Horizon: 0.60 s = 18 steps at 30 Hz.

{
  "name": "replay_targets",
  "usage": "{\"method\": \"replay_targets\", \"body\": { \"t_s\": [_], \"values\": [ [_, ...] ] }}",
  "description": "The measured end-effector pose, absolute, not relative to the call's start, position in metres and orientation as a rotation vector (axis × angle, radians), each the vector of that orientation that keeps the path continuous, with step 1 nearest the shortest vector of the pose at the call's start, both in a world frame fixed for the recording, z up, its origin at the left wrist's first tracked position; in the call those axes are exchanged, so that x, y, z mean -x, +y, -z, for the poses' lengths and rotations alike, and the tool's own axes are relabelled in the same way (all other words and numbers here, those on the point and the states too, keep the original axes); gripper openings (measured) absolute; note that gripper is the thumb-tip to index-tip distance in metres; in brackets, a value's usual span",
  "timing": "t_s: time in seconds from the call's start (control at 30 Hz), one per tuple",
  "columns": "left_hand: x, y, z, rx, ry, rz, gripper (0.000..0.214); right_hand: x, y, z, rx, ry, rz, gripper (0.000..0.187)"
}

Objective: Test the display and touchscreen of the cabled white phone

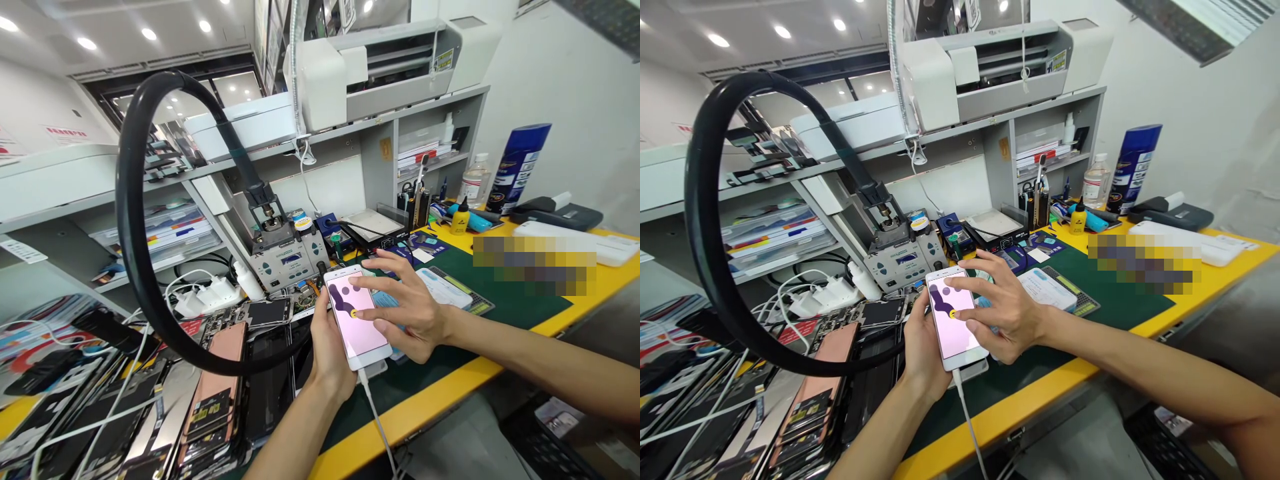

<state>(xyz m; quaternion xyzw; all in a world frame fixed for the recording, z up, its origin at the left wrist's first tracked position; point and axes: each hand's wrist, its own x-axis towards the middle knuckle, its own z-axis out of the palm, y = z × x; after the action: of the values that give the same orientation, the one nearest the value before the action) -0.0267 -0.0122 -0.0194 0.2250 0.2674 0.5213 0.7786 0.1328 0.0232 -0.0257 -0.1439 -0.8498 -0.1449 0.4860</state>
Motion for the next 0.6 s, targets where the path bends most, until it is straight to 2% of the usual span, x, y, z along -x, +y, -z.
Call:
{"method": "replay_targets", "body": {
  "t_s": [0.6],
  "values": [
    [0.0287, -0.0107, 0.0147, -0.501, 0.603, -1.118, 0.054, -0.1411, 0.0297, 0.0215, 0.383, -1.999, 0.397, 0.025]
  ]
}}
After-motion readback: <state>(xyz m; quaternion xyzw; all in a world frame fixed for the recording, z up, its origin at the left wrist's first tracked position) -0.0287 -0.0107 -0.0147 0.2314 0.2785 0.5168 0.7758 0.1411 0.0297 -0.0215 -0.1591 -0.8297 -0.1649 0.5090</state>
